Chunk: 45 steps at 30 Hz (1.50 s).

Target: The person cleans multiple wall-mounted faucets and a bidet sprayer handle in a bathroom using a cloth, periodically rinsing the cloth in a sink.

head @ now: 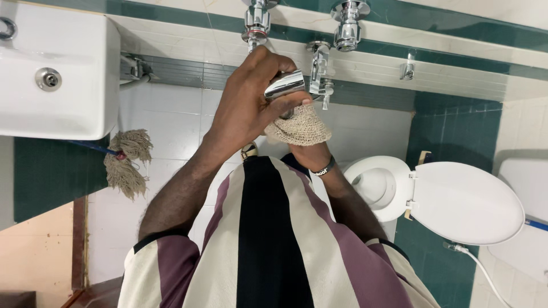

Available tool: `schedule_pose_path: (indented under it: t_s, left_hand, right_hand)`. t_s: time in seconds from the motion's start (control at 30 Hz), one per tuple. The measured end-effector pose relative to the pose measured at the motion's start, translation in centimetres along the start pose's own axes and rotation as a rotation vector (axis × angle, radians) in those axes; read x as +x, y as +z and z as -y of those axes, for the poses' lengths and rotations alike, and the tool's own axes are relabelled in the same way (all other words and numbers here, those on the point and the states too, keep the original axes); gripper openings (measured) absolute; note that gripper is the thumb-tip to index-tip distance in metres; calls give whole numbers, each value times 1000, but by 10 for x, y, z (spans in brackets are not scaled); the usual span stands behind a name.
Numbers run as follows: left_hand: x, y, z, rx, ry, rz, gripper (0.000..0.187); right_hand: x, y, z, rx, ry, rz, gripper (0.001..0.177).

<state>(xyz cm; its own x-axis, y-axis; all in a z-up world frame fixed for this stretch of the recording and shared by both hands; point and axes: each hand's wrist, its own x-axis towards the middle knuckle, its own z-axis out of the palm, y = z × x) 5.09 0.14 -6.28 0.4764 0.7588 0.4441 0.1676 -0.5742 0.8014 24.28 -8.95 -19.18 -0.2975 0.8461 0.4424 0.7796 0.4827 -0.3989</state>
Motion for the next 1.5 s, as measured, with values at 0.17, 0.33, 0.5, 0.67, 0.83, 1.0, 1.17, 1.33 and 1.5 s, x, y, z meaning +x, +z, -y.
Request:
schedule_pose_path:
  t_s: [0.17,0.33,0.5,0.67,0.83,1.0,1.17,1.33,1.5]
  left_hand:
    - [-9,21,3,-23,109,137,44]
    - [2,23,-4,-78,-18,169,48]
    - [21,-12,-26,0,172,-16,47]
    - [32,-52,-48,32,227,-117,43]
    - [26,-81,-45,198,191,-143,44]
    - [1,-81,-41,315,-57,-160,44]
    - [-25,-69,-43,429,-244,-153,44]
    - [-35,-58,-44,463,-325,-123,44]
    - [-33,-56,-54,471,-318,-122,44]
  right_hand:
    - [-15,7,-4,497,424,110,35]
    - [-38,33,-16,556,322,-101,34]
    - [-77,100,-68,61,197,-55,34]
    - [-114,135,-105,179,361,-7,43]
    - [-155,165,-137,487,718,112,41]
    - [-195,206,-197,338,760,215,35]
    - [-177,220,-245,-18,637,380,36]
    - [-177,215,-264,-25,972,689,36]
    - [-209,178,-265,392,1026,21,27]
